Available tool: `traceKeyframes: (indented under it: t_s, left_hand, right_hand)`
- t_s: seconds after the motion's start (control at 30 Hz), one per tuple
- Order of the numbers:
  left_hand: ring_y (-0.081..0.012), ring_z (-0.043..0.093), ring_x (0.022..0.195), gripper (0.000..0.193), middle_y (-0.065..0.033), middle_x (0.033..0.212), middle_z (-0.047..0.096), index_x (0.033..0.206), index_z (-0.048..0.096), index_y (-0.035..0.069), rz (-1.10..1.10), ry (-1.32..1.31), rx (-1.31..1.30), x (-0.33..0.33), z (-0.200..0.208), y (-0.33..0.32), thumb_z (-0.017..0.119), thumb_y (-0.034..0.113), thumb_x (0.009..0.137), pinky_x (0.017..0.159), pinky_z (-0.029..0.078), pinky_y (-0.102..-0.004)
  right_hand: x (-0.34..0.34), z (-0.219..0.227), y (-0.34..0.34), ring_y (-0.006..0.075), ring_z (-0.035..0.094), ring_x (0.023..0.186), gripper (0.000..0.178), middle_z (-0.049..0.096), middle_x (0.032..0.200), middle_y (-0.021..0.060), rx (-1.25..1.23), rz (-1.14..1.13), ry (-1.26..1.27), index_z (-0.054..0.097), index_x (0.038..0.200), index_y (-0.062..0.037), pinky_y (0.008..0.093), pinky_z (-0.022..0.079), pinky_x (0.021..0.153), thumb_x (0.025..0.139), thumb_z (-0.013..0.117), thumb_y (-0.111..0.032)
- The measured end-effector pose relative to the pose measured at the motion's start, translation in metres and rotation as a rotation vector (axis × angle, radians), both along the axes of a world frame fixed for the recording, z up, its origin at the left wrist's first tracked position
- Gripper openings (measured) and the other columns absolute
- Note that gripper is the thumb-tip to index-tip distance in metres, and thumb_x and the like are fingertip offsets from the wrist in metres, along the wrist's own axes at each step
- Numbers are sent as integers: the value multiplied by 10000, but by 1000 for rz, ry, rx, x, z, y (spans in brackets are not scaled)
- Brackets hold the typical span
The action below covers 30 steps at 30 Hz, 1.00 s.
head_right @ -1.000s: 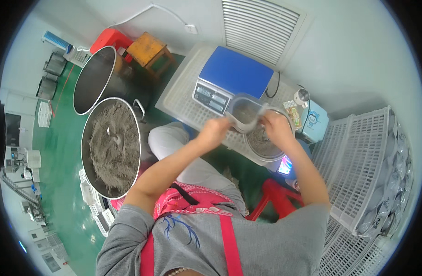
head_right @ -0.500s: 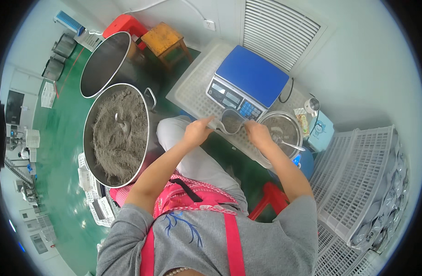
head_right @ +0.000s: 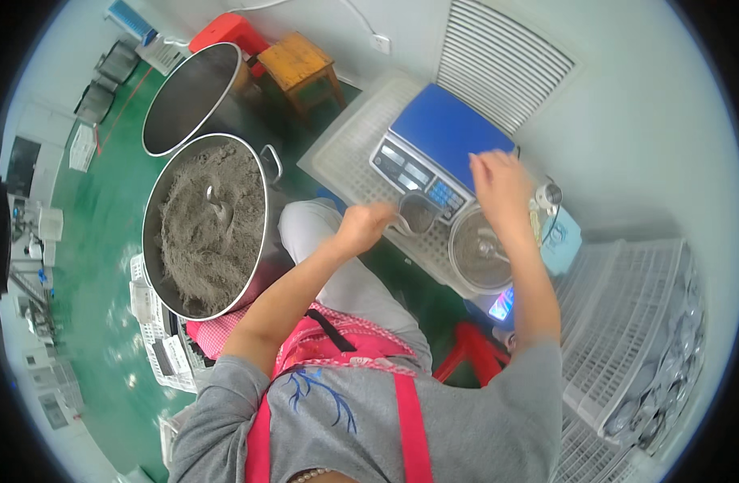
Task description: Scooping a gray powder into individual bags, weighing them, and placing them in a crate.
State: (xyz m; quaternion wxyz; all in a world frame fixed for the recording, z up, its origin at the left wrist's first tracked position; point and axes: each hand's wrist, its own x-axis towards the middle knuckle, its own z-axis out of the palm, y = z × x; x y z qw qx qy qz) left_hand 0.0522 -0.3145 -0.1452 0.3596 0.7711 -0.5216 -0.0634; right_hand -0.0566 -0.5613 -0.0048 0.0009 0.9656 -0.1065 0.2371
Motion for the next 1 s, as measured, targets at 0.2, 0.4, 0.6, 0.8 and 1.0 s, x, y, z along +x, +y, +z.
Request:
traceKeyframes:
  t_s: [0.2, 0.4, 0.6, 0.8, 1.0]
  left_hand:
    - [-346, 689, 897, 222, -112, 1002, 729, 1053, 709, 71, 57, 118, 33, -9, 20, -6, 705, 120, 837, 788, 555, -413]
    - [-362, 688, 858, 224, -118, 986, 729, 1055, 719, 72, 54, 119, -109, -16, 20, -21, 702, 128, 839, 770, 558, -420]
    - [-340, 696, 861, 298, -140, 950, 727, 1038, 752, 104, 222, 113, -106, -18, -4, -2, 606, -11, 806, 755, 559, -411]
    - [-326, 703, 849, 337, -139, 952, 728, 1015, 764, 127, 290, 151, -102, -22, 0, 2, 585, -37, 782, 745, 563, -405]
    - [-327, 683, 867, 265, -125, 954, 717, 1044, 697, 74, 128, -42, -56, -24, 6, 1, 649, 27, 788, 745, 538, -428]
  right_hand:
    - [-40, -59, 19, 338, 623, 1096, 261, 686, 1035, 153, 576, 199, 271, 653, 1083, -4, 421, 489, 908, 848, 686, -113]
    - [-37, -140, 13, 414, 636, 904, 248, 684, 945, 203, 610, 237, 391, 687, 1066, -13, 494, 496, 804, 839, 686, -112]
    - [-49, -143, 13, 363, 642, 857, 194, 708, 975, 136, 508, 219, 92, 737, 961, -94, 457, 503, 773, 796, 652, -36]
    - [-44, -112, 30, 272, 643, 919, 299, 714, 999, 50, 338, 211, -15, 717, 1028, -144, 437, 442, 961, 753, 672, -34]
    - [-11, -106, 76, 225, 621, 882, 217, 656, 876, 40, 156, 541, -1, 673, 962, -81, 421, 439, 956, 745, 675, -65]
